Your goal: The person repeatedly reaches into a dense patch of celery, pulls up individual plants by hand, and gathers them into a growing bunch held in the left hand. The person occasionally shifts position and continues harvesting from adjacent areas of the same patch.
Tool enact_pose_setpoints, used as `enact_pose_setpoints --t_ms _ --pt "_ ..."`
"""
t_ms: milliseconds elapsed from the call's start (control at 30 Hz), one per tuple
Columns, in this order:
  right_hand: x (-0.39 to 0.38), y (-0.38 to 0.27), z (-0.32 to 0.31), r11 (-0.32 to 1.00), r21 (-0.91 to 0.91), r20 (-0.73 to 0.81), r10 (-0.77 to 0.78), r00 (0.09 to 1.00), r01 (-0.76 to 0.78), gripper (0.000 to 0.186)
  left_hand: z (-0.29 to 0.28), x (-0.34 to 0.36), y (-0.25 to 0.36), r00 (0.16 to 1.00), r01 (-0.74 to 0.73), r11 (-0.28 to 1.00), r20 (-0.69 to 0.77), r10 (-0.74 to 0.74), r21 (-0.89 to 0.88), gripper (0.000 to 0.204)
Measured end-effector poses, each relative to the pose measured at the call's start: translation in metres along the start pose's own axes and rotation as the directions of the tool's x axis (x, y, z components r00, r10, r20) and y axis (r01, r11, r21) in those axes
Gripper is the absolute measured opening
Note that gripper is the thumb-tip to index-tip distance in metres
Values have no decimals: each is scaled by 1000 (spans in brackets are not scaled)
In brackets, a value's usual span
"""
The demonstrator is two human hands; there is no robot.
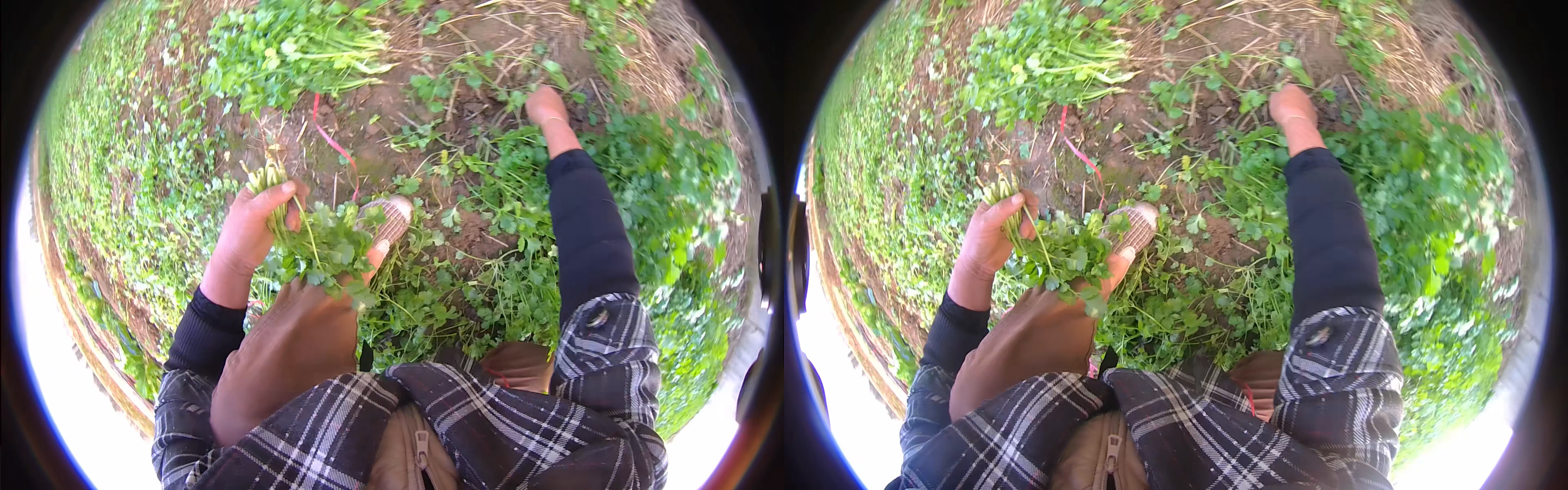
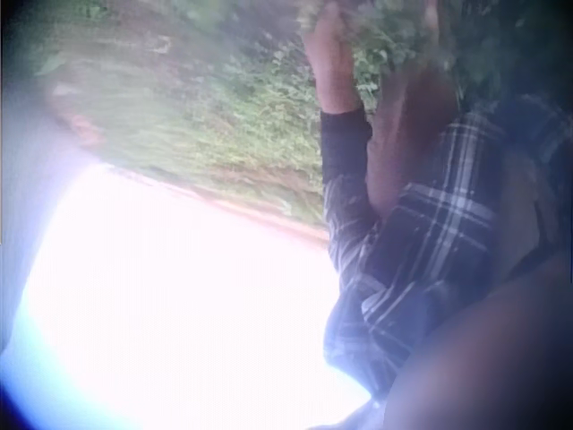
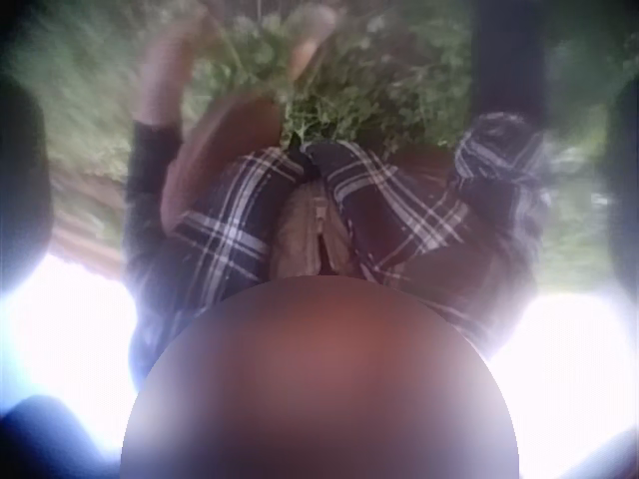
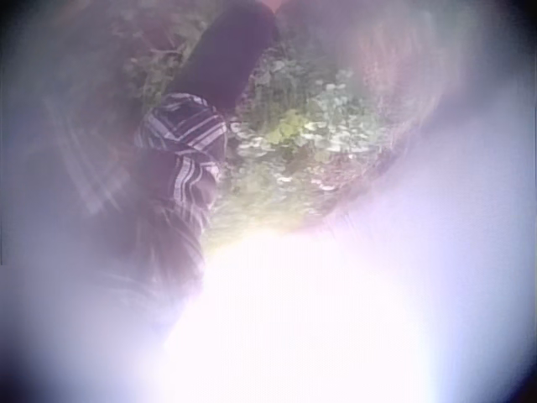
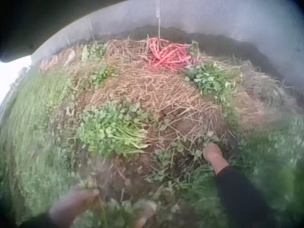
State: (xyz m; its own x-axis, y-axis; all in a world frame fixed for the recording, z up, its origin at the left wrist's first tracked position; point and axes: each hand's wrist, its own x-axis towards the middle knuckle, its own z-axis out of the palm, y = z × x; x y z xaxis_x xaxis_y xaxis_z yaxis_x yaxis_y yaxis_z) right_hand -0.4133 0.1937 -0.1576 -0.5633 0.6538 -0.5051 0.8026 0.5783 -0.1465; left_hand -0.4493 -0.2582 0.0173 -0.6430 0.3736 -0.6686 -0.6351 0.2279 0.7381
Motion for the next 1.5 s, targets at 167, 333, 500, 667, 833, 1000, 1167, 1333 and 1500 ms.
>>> enact_pose_setpoints --t_ms 167,333,500,667,833,1000,1167,1333,1500 --pt "-43 23 -48 988 32 12 -150 989 149 34 50 -17 18 996 -71 996 50 68 63 25" --pt "-113 84 -90 896 347 -31 -285 958 278 39 73 -25 1 994 -83 996 70 84 -11 23" --pt "-98 145 -142 981 189 -79 53 995 -38 38 113 -41 13 954 -201 980 226 195 6 17" --pt "-159 171 -194 977 128 -458 -94 884 171 41 144 -81 53 960 -211 977 192 203 24 9" --pt "-326 153 -317 581 576 -684 -43 728 575 38 177 -175 114 876 -407 907 234 421 -110 9" --pt "-509 177 -454 278 619 -764 -2 645 735 25 221 -314 194 717 -592 800 389 578 -97 14" --pt "-597 201 -447 22 864 -494 -157 855 503 35 270 -408 213 726 -595 779 549 415 198 11" --pt "-570 181 -271 -405 912 -30 -220 975 -64 28 302 -355 142 718 -508 772 683 135 381 11" --pt "-527 165 -132 -642 700 111 -335 936 -313 19 303 -250 33 795 -329 776 602 -80 537 16"
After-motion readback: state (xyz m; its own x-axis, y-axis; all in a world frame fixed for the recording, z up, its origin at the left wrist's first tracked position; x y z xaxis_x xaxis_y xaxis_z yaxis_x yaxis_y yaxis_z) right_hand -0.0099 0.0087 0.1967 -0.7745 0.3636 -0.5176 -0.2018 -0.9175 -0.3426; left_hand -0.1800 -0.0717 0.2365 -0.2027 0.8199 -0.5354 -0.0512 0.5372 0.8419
